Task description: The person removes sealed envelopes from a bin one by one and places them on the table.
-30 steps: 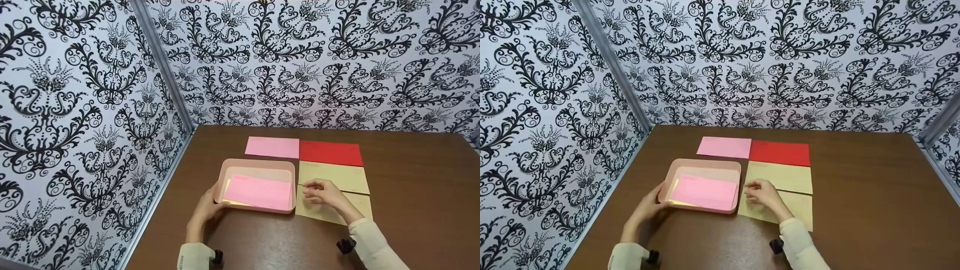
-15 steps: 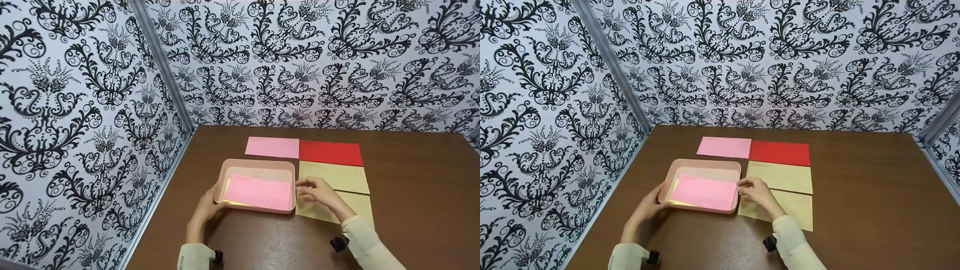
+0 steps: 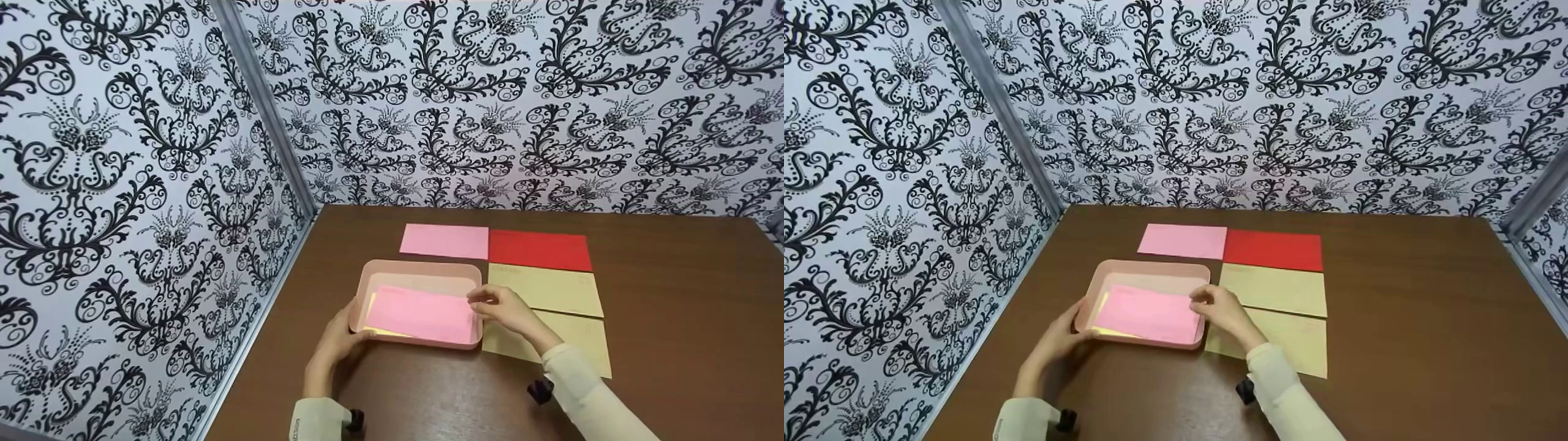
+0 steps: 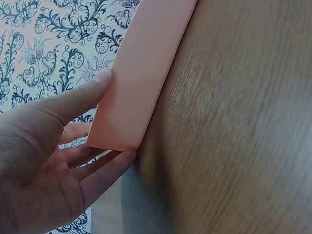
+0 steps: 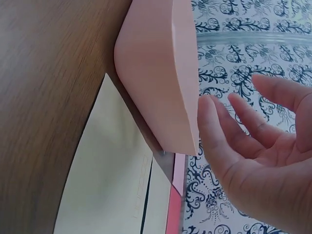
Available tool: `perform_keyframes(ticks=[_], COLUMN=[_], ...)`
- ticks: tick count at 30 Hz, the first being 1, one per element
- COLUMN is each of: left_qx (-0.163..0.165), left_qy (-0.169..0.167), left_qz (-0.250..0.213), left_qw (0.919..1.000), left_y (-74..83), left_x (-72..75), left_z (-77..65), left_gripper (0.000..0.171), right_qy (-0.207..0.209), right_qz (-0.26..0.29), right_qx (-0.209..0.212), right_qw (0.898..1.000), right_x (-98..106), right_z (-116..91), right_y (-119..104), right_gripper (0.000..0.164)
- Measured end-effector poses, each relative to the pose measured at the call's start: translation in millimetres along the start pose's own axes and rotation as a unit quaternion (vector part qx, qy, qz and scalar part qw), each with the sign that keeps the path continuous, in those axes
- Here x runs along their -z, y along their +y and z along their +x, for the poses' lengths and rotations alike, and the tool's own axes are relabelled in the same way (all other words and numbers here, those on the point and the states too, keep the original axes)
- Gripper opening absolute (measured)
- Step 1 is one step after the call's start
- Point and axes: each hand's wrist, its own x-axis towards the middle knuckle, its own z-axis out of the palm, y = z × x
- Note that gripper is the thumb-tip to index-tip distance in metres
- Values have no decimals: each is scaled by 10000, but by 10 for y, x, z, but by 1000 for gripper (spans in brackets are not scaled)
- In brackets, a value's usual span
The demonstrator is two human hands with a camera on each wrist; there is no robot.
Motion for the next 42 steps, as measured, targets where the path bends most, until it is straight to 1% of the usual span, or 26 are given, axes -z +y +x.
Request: perform_keyframes(ticks=[3, 5, 8, 11, 16, 18, 22, 27, 31, 33, 37, 39, 42], left_qx=[43, 61, 29, -2, -75, -49, -20, -11, -52, 7, 123, 181, 121], left_qy=[-14, -35, -46, -50, -19, -27, -75, -94, -71, -68, -75, -73, -41], left_qz=[-29, -24, 12, 47, 16, -72, -174, -249, -212, -219, -183, -171, -125], left_qw=[10000, 10000, 10000, 10000, 10000, 10000, 9998, 9996, 9997, 9997, 9997, 9997, 9998], left_y=[-4, -1, -2, -2, -4, -5, -1, 3, 1, 4, 14, 20, 22], left_x=[-2, 2, 10, 14, 12, 9, 5, -2, 0, 3, 8, 9, 12], left_z=[-6, -11, -21, -29, -23, -14, -5, -10, -6, -3, -7, -10, -6], left_gripper=[86, 86, 89, 90, 89, 89, 89, 88, 87, 87, 86, 86, 85], right_qy=[182, 322, 534, 662, 592, 533, 463, 393, 319, 260, 169, 203, 261], right_qz=[-580, -979, -1576, -2067, -2659, -2878, -3360, -3760, -4025, -4128, -4267, -4326, -4316], right_qx=[190, 354, 565, 658, 746, 797, 978, 1045, 1014, 971, 853, 835, 728], right_qw=[9980, 9940, 9844, 9739, 9593, 9529, 9356, 9198, 9092, 9053, 9002, 8975, 8987], right_x=[-42, -76, -138, -200, -278, -295, -301, -305, -325, -337, -362, -371, -378], right_z=[40, 63, 92, 118, 173, 202, 254, 299, 314, 315, 315, 316, 315], right_y=[9, 11, 18, 23, 26, 32, 55, 87, 112, 122, 145, 149, 152], right_gripper=[30, 26, 20, 20, 22, 22, 22, 22, 24, 27, 33, 32, 31])
